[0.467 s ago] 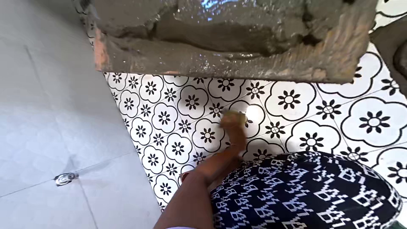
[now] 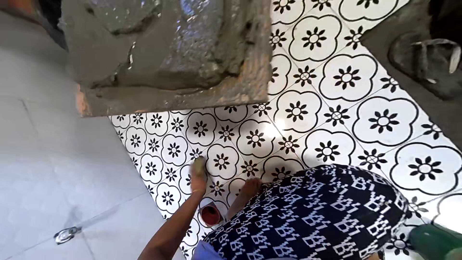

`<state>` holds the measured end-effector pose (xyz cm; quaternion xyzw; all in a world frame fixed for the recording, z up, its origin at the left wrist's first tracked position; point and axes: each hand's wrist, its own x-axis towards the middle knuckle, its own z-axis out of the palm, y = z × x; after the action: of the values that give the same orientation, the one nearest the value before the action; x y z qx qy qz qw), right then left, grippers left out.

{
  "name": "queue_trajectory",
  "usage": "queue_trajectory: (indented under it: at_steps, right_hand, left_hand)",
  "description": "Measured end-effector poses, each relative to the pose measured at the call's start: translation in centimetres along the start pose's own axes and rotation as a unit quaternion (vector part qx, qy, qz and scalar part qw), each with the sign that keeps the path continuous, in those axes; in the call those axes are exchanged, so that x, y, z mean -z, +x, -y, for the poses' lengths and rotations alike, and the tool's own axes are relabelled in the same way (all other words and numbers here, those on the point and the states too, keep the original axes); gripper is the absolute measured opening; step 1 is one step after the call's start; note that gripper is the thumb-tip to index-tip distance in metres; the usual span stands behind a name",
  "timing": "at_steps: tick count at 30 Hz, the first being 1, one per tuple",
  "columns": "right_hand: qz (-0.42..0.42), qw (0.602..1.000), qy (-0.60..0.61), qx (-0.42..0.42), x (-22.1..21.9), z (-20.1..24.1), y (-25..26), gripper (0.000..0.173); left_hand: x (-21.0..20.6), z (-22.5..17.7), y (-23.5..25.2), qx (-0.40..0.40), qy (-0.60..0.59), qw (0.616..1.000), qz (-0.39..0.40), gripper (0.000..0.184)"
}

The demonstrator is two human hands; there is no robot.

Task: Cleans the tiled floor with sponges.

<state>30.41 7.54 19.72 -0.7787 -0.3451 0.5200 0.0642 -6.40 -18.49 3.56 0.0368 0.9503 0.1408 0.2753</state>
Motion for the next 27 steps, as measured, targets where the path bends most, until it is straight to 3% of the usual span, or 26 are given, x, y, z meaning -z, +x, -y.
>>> queue_trajectory:
  at_steps: [1, 2, 3, 4, 6, 8, 10, 14, 17, 19, 22, 24, 26, 27]
  right_hand:
    - [0.063, 0.990, 0.030, 0.125, 1.8, -5.2, 3.3, 0.045]
    - [0.063, 0.988, 0.072, 0.122, 1.9, -6.7, 5.3, 0.050]
    - [0.041, 0.990, 0.112, 0.071, 1.3, -6.3, 6.6, 0.049]
    - [0.029, 0.988, 0.149, 0.023, 1.0, -5.7, 7.7, 0.048]
    - [0.032, 0.978, 0.207, -0.021, 1.0, -5.4, 9.2, 0.047]
    - [0.023, 0.968, 0.243, -0.055, 1.0, -2.9, 8.9, 0.039]
    - [-0.009, 0.963, 0.244, -0.110, 0.6, 1.8, 7.4, 0.030]
    - [0.062, 0.958, 0.276, 0.049, 1.0, -5.9, 10.5, 0.047]
    - [0.050, 0.955, 0.289, -0.032, 1.5, -3.7, 11.0, 0.039]
    - [0.068, 0.942, 0.327, -0.021, 1.6, -4.9, 12.4, 0.035]
    - [0.082, 0.933, 0.348, -0.049, 2.0, -4.0, 12.0, 0.034]
    - [0.082, 0.920, 0.381, -0.049, 1.9, -4.8, 13.1, 0.031]
    - [0.092, 0.900, 0.425, -0.034, 1.4, -6.7, 14.5, 0.029]
    - [0.093, 0.892, 0.441, -0.035, 1.3, -7.1, 14.9, 0.027]
  left_hand:
    - [0.5, 3.6, -0.9, 0.097, 0.025, 0.995, 0.008, 0.057]
    - [0.3, 6.0, -1.8, 0.148, 0.099, 0.982, 0.054, 0.055]
    - [-0.4, 6.2, -2.6, 0.149, 0.220, 0.954, 0.138, 0.051]
    - [-1.4, 4.3, -3.4, 0.113, 0.324, 0.915, 0.213, 0.047]
    - [-3.7, -3.4, -5.2, 0.039, 0.426, 0.857, 0.288, 0.041]
    - [-5.9, -10.4, -6.0, -0.010, 0.438, 0.846, 0.303, 0.043]
    - [-7.5, -16.9, -6.9, -0.042, 0.429, 0.848, 0.309, 0.052]
    - [-12.0, -30.0, -9.9, -0.107, 0.369, 0.868, 0.315, 0.048]
    - [-15.0, -37.9, -12.1, -0.211, 0.349, 0.852, 0.327, 0.052]
    - [-16.4, -40.9, -13.5, -0.240, 0.321, 0.862, 0.311, 0.054]
    - [-20.3, -43.8, -14.3, -0.216, 0.321, 0.889, 0.245, 0.067]
    - [-20.6, -46.5, -15.1, -0.208, 0.208, 0.923, 0.247, 0.067]
    - [-20.2, -48.0, -14.4, -0.291, 0.078, 0.924, 0.236, 0.062]
    - [-21.8, -47.1, -12.6, -0.396, 0.015, 0.900, 0.180, 0.057]
